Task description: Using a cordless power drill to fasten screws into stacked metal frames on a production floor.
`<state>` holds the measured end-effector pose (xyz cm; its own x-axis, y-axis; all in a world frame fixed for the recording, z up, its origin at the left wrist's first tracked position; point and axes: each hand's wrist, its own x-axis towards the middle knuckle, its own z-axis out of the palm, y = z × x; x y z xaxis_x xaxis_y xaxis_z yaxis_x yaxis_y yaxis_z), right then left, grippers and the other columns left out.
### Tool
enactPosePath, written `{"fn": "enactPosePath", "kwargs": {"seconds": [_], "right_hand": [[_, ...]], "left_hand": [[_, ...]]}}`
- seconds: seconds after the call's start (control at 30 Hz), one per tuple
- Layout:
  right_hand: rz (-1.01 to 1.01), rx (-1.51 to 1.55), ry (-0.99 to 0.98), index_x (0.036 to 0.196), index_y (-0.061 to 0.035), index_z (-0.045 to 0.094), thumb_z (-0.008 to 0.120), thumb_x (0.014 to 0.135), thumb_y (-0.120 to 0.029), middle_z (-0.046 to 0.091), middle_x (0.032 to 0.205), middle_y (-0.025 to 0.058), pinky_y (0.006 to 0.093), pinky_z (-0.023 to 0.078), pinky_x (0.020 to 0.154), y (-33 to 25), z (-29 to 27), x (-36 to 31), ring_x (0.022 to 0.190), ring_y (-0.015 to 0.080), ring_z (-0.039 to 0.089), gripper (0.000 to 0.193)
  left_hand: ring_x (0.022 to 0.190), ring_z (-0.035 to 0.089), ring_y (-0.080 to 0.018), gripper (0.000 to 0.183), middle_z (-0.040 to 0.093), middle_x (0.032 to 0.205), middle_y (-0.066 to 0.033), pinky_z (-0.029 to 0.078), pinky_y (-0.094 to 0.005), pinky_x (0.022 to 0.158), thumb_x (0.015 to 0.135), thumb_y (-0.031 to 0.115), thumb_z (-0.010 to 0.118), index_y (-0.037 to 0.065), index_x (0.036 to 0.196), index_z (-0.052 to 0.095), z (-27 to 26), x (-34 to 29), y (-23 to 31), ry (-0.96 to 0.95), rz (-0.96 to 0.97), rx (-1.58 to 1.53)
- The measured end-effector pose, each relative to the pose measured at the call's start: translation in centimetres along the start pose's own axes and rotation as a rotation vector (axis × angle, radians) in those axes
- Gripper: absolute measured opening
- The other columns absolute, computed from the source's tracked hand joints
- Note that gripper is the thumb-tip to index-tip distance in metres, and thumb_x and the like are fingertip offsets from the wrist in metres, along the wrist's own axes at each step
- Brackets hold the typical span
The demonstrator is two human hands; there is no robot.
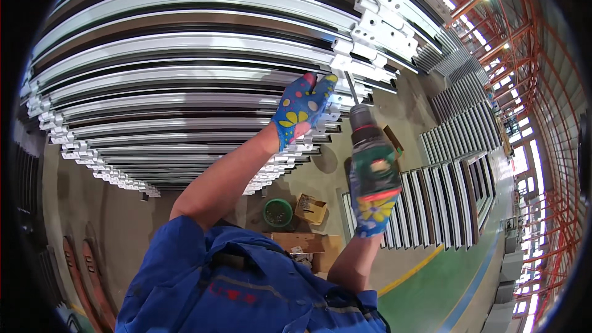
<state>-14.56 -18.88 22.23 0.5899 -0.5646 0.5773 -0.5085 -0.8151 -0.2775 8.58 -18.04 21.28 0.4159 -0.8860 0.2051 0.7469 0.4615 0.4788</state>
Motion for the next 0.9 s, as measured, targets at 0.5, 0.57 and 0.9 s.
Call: {"fn": "enactPosePath", "kwargs": {"seconds": [0.5, 0.57, 0.9], "right_hand": [[0.058, -0.124, -0.109, 0.087, -0.0113, 0.061, 0.063, 0.070, -0.019, 0.061, 0.082, 0.0091, 0.0362, 0.049, 0.062, -3.7, -3.9, -10.0, 0.074, 0.0278, 0.060, 0.019], [-0.008, -0.110, -0.153, 0.088, -0.0117, 0.061, 0.062, 0.070, -0.019, 0.062, 0.084, 0.0091, 0.0364, 0.049, 0.063, -3.7, -3.9, -11.3, 0.075, 0.0281, 0.060, 0.020], [-0.096, -0.034, -0.356, 0.090, -0.0155, 0.061, 0.064, 0.071, -0.023, 0.061, 0.084, 0.0069, 0.0362, 0.049, 0.062, -4.6, -6.1, -16.1, 0.073, 0.0258, 0.060, 0.021]], "left_hand": [[0.060, 0.052, -0.0104, 0.028, 0.059, 0.080, -0.0080, 0.041, -0.0204, 0.045, 0.086, 0.022, 0.048, 0.002, 0.101, 0.058, -8.0, -13.3, -1.2, 0.300, -0.486, 0.181], [0.061, 0.053, -0.0113, 0.027, 0.059, 0.082, -0.0089, 0.042, -0.0204, 0.046, 0.084, 0.017, 0.048, 0.000, 0.103, 0.057, -10.6, -16.7, -3.0, 0.354, -0.523, 0.203], [0.050, 0.046, -0.0033, 0.017, 0.060, 0.075, -0.0007, 0.033, -0.0138, 0.036, 0.087, 0.015, 0.053, 0.004, 0.098, 0.060, -8.9, -20.3, -1.7, 0.337, -0.642, 0.296]]}}
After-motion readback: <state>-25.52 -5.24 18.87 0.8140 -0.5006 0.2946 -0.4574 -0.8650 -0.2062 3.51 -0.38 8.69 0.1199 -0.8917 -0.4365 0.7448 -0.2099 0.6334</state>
